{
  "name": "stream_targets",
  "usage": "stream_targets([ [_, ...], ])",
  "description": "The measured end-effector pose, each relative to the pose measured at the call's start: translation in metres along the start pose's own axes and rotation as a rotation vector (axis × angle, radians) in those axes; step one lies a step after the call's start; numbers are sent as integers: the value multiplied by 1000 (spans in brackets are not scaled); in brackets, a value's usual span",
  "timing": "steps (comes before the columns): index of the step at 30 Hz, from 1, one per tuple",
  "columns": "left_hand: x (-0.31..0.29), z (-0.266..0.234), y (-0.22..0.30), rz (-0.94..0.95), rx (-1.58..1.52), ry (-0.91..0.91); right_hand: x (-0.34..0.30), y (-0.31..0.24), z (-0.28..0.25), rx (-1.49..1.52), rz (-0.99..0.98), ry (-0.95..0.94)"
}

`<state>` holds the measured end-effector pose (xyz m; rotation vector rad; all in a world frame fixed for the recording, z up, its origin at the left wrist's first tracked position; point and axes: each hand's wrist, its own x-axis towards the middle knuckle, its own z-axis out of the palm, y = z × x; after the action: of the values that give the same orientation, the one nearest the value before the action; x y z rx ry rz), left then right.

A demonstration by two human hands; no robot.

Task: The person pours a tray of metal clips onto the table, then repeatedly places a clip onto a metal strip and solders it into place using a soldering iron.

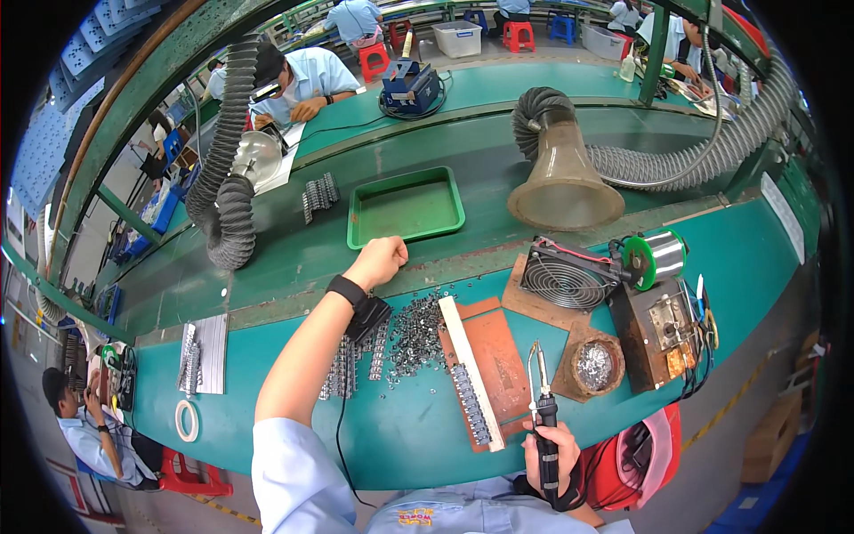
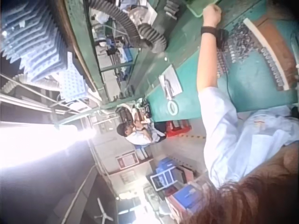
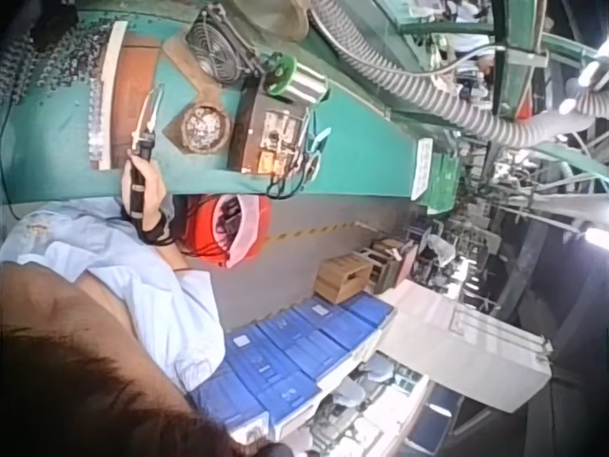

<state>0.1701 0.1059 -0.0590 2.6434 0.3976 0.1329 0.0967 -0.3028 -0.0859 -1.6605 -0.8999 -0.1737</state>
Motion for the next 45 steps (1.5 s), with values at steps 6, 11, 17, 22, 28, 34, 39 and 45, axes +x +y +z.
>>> stream_targets([
  [6,-13,-22,10,-32,-218,-252,-2,0,-1,-4,3,-3],
  [11,-20,-28,7,-68,-338,-264,-2,-1,-1,12,3,-2],
  [17,-32,-24,17,-42,-150,-345,-4,2,0,26,76,52],
  [22,-47,-38,31,81,-194,-321,4,2,3,3,-10,-5],
  [28,-158,-86,100,276,-198,-120,-6,7,5,-1,1,50],
  [34,-352,-44,110,33,-855,-739,-15,-2,7,73,103,45],
  [39,-547,130,56,-863,-1359,-680,-14,-9,-2,276,191,102],
  [45,-657,234,63,-1144,-1244,-642,-27,-39,-36,192,165,220],
])
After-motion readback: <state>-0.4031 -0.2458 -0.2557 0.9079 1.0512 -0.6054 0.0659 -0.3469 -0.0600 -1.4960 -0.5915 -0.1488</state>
